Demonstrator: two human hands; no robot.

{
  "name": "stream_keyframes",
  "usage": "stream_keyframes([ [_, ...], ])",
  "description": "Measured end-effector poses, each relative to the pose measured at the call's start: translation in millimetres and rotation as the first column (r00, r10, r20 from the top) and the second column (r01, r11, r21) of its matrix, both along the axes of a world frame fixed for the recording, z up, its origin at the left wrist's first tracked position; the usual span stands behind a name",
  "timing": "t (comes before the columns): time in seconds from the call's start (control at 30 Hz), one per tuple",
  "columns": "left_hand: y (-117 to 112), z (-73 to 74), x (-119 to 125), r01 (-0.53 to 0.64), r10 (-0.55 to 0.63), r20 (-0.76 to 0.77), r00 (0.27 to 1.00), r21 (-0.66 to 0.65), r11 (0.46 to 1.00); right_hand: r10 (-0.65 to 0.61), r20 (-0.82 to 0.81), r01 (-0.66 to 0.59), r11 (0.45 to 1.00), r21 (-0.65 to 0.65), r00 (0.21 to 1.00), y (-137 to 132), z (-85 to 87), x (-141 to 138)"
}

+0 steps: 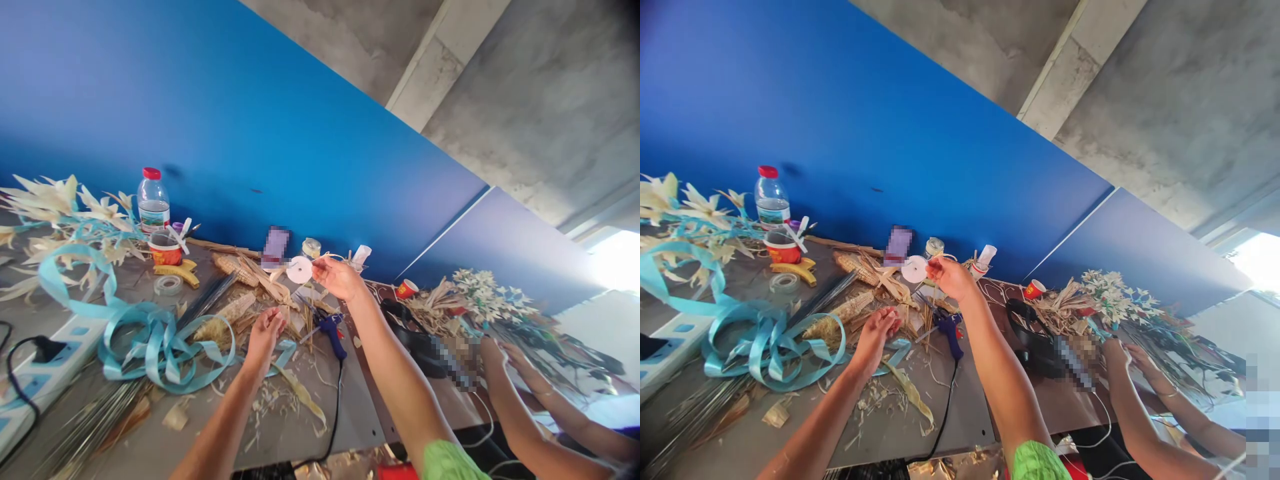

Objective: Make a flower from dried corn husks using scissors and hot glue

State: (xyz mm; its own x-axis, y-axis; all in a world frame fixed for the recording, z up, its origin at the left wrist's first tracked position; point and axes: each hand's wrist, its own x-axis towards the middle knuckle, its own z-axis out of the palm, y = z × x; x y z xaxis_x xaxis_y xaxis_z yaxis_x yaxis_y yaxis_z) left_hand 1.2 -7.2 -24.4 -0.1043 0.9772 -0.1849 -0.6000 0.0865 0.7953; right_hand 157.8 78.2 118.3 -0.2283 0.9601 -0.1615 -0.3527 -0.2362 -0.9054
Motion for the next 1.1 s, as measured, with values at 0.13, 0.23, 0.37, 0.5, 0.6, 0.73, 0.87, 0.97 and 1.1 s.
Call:
stream_keyframes([
  [0.13, -8, 15.6, -5, 0.073, -0.096, 0.189, 0.977, 0.124, 0.990, 0.174, -0.013, -0.174, 0.982, -0.076, 0.985, -31, -0.5, -18],
  [0.23, -13, 25.7, -9, 0.093, -0.174, 0.280, 0.944, 0.283, 0.955, 0.195, 0.081, -0.189, 0.979, -0.078, 0.977, -41, -15.1, -30],
  [0.37, -13, 27.3, -11, 0.062, -0.158, 0.349, 0.924, 0.272, 0.960, 0.090, 0.372, -0.116, 0.992, 0.048, 0.924, -44, -33.4, -41],
  [0.5, -10, 20.7, -9, 0.032, -0.115, 0.348, 0.930, 0.235, 0.971, -0.122, 0.791, -0.187, 0.939, 0.287, 0.600, -46, -40.0, -49],
  [0.6, -8, 17.4, -9, 0.013, -0.086, 0.349, 0.933, 0.208, 0.978, -0.239, 0.890, -0.284, 0.888, 0.362, 0.389, -47, -41.1, -53],
  [0.73, -6, 15.1, -12, -0.018, -0.032, 0.396, 0.918, 0.123, 0.992, -0.293, 0.904, -0.362, 0.843, 0.398, 0.312, -47, -42.4, -55],
  [0.87, -4, 15.5, -13, -0.041, 0.013, 0.393, 0.919, 0.062, 0.997, -0.277, 0.942, -0.474, 0.814, 0.334, 0.189, -50, -42.0, -54],
  [0.97, -5, 17.5, -12, -0.039, 0.026, 0.415, 0.910, 0.023, 0.999, -0.267, 0.962, -0.528, 0.809, 0.258, 0.060, -53, -38.1, -53],
  [1.1, -5, 18.5, -12, -0.014, 0.007, 0.436, 0.900, 0.011, 1.000, -0.302, 0.947, -0.546, 0.814, 0.198, -0.108, -54, -29.7, -48],
])
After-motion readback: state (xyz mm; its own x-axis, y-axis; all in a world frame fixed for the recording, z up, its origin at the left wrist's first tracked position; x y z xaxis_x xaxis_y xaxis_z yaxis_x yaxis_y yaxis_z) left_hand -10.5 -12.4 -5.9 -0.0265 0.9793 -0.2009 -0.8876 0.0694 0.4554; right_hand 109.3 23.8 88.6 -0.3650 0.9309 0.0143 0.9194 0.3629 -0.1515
